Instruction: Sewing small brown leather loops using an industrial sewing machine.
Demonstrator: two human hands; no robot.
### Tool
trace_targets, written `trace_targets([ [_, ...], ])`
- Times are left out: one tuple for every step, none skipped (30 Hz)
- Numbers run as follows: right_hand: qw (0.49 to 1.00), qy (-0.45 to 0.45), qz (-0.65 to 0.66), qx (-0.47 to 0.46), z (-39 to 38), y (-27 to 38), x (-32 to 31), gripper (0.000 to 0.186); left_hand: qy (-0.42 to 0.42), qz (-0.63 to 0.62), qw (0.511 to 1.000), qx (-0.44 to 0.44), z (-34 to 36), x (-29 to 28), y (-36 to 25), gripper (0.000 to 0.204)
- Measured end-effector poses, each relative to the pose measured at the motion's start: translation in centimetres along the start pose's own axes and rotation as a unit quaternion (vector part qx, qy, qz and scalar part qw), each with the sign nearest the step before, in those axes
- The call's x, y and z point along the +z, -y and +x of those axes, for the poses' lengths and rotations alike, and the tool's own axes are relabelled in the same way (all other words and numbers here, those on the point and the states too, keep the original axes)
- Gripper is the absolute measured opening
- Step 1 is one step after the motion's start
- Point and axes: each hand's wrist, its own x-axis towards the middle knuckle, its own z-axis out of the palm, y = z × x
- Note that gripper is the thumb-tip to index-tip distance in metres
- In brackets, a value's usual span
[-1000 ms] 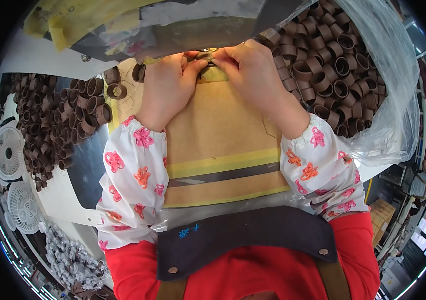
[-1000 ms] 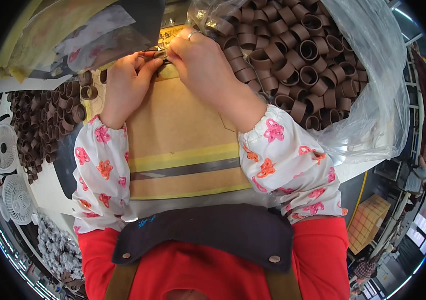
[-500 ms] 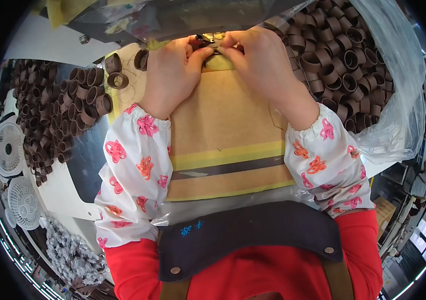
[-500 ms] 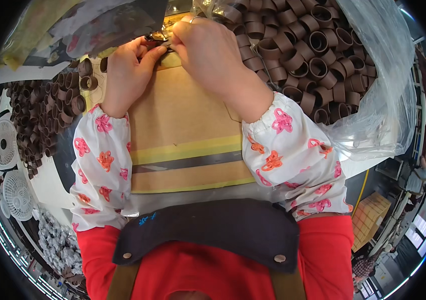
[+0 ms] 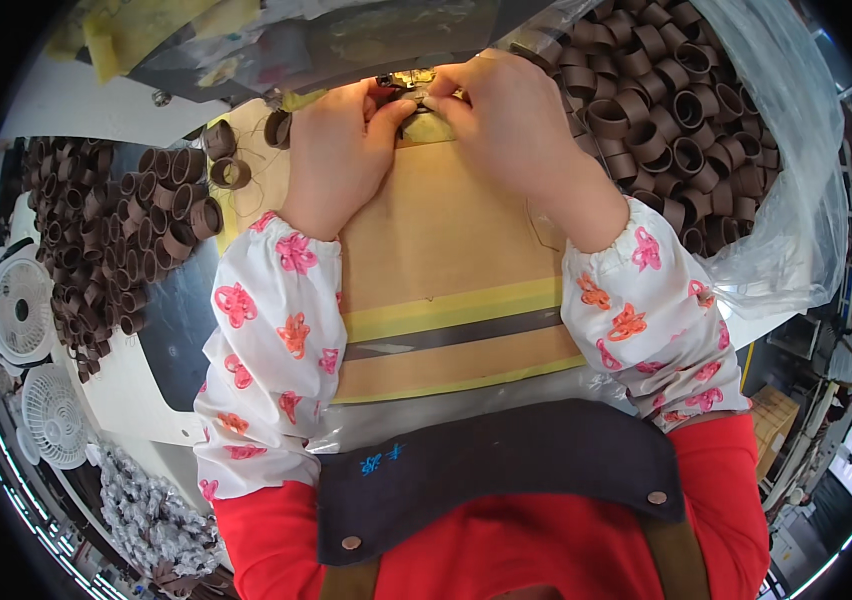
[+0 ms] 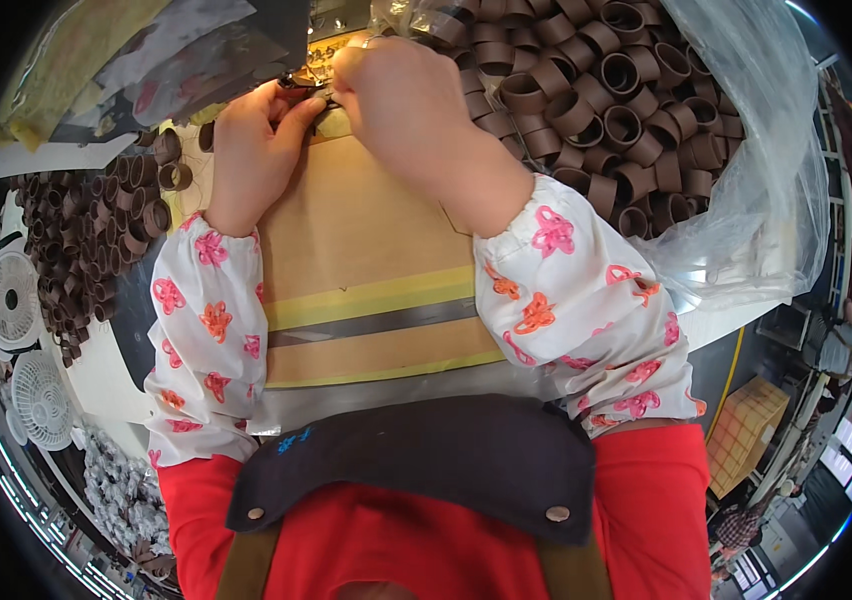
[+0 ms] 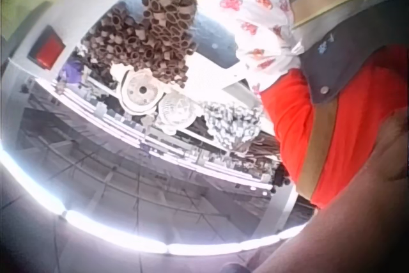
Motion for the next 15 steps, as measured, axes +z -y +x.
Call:
trace_targets([
  [1.0, -0.002, 0.0, 0.003, 0.0, 0.0, 0.1, 0.009, -0.003, 0.012, 1.0, 0.02, 0.1, 0.1, -0.1, 0.021],
  [1.0, -0.004, 0.0, 0.006, -0.1, 0.0, 0.3, 0.009, -0.006, 0.024, 0.999, 0.041, 0.1, 0.2, -0.2, 0.022],
  [1.0, -0.008, -0.002, 0.008, -0.1, -0.1, 0.2, 0.01, -0.001, 0.041, 0.999, 0.033, 0.1, 0.1, -0.3, 0.024],
  [1.0, -0.014, 0.005, 0.002, -0.1, -0.1, 0.2, 0.01, -0.007, 0.046, 0.998, 0.038, 0.1, 0.1, -0.2, 0.024],
  [1.0, -0.02, 0.013, -0.003, -0.1, -0.1, 0.4, 0.009, -0.015, 0.051, 0.998, 0.043, 0.0, 0.1, 0.0, 0.025],
  [0.999, -0.027, 0.019, -0.01, -0.1, -0.2, 0.5, 0.009, -0.023, 0.055, 0.997, 0.049, 0.0, 0.2, 0.2, 0.026],
  [0.999, -0.036, 0.022, -0.026, -0.1, -0.3, 0.6, 0.009, -0.028, 0.065, 0.996, 0.049, -0.1, 0.2, 0.1, 0.025],
  [0.998, -0.045, 0.025, -0.044, -0.1, -0.4, 0.7, 0.009, -0.033, 0.075, 0.995, 0.05, -0.3, 0.1, -0.1, 0.024],
  [0.996, -0.055, 0.028, -0.059, -0.2, -0.5, 0.8, 0.009, -0.036, 0.084, 0.994, 0.051, -0.4, 0.1, -0.3, 0.024],
  [0.996, -0.051, 0.042, -0.057, -0.3, -0.5, 0.9, 0.009, -0.051, 0.1, 0.991, 0.067, -0.6, 0.1, -0.6, 0.022],
  [0.996, -0.048, 0.057, -0.056, -0.4, -0.5, 0.9, 0.01, -0.065, 0.115, 0.988, 0.084, -0.9, 0.0, -0.9, 0.02],
  [0.995, -0.044, 0.075, -0.057, -0.4, -0.5, 1.1, 0.01, -0.081, 0.134, 0.983, 0.098, -1.4, -0.3, -1.1, 0.018],
  [0.996, -0.029, 0.071, -0.055, -0.7, -0.4, 1.1, 0.012, -0.038, 0.135, 0.985, 0.099, -2.1, -0.7, -1.4, 0.017],
  [0.996, -0.017, 0.061, -0.058, -1.1, -0.1, 1.0, 0.012, -0.038, 0.16, 0.981, 0.108, -2.7, -1.0, -1.6, 0.018],
  [0.997, -0.005, 0.054, -0.063, -1.5, 0.7, 0.8, 0.013, -0.039, 0.188, 0.975, 0.114, -3.4, -1.5, -1.8, 0.018],
])
